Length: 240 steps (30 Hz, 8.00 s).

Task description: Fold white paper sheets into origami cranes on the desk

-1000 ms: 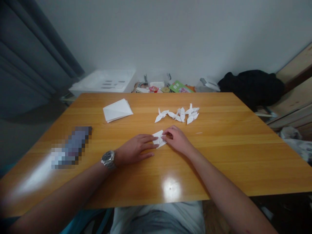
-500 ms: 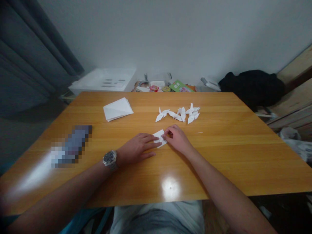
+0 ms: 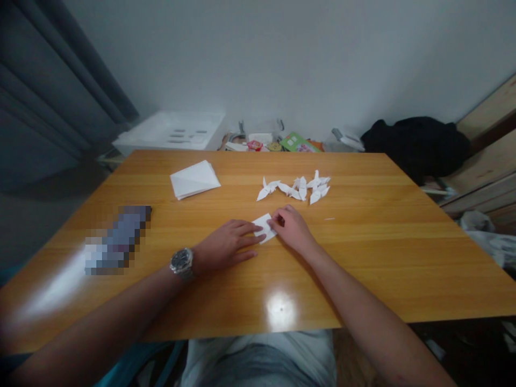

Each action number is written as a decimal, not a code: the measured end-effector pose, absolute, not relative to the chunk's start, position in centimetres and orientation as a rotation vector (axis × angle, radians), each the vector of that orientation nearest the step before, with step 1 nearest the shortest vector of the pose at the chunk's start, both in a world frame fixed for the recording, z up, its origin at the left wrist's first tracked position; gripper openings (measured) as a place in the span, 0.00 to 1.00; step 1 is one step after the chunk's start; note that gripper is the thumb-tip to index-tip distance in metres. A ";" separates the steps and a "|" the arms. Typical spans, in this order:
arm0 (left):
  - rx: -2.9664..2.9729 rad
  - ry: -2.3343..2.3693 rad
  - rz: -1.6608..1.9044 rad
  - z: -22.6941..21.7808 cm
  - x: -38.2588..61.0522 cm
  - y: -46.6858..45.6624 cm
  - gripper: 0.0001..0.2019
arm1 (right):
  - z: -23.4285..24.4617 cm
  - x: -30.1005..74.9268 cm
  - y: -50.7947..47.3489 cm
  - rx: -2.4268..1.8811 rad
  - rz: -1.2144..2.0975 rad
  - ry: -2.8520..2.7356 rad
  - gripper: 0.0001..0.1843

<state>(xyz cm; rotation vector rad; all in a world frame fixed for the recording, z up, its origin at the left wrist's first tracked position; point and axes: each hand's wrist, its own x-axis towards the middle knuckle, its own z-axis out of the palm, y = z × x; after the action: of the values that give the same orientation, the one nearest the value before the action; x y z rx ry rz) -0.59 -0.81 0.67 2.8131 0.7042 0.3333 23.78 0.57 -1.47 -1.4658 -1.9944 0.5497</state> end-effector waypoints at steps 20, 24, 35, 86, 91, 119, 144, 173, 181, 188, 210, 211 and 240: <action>2.829 0.668 0.317 0.8 -0.5 -0.5 0.22 | -1.5 23.6 0.6 -1.465 0.541 -1.996 0.07; 2.845 0.672 0.298 0.8 -0.5 -0.5 0.21 | -1.5 23.6 0.6 -1.466 0.540 -1.992 0.07; 2.845 0.590 0.302 1.3 -1.0 -0.6 0.22 | -1.3 23.5 0.5 -1.497 0.527 -1.994 0.07; 2.851 0.832 0.253 1.1 -0.9 -0.6 0.26 | 0.7 25.5 -0.1 -1.112 0.474 -2.425 0.16; 2.854 0.827 0.252 0.8 -0.9 -0.5 0.25 | 1.2 25.7 -0.5 -1.086 0.488 -2.512 0.21; 2.912 0.854 0.164 0.7 -1.0 -1.2 0.25 | -1.6 26.4 0.9 -1.265 0.036 -2.587 0.22; 2.882 0.781 0.217 0.7 -1.7 -0.7 0.25 | -2.0 26.2 1.3 -1.342 0.056 -2.593 0.25; 2.827 0.770 0.191 1.3 -1.5 -1.1 0.30 | -0.2 25.8 0.4 -1.168 0.147 -2.508 0.21; 2.779 0.721 0.311 1.1 -1.3 -1.1 0.26 | -0.9 25.5 0.2 -1.038 0.224 -2.559 0.19; 2.741 0.910 0.413 0.6 -1.9 0.4 0.19 | -1.1 25.5 0.4 -1.076 0.221 -2.573 0.19; 2.733 0.907 0.442 1.1 -1.7 0.6 0.12 | -0.6 24.3 -0.2 -1.094 0.217 -2.529 0.17; 2.734 0.898 0.445 1.0 -1.7 0.6 0.12 | -0.6 24.3 -0.2 -1.094 0.223 -2.529 0.17; 2.792 1.049 0.349 1.4 -0.7 0.3 0.12 | -1.2 22.9 -0.6 -0.980 0.304 -2.386 0.09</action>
<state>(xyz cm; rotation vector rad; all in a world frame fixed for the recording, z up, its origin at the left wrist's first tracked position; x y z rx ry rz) -0.75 0.29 1.42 2.7917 1.0489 0.3494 22.86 -0.62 -1.18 -0.9798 -2.3862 0.3043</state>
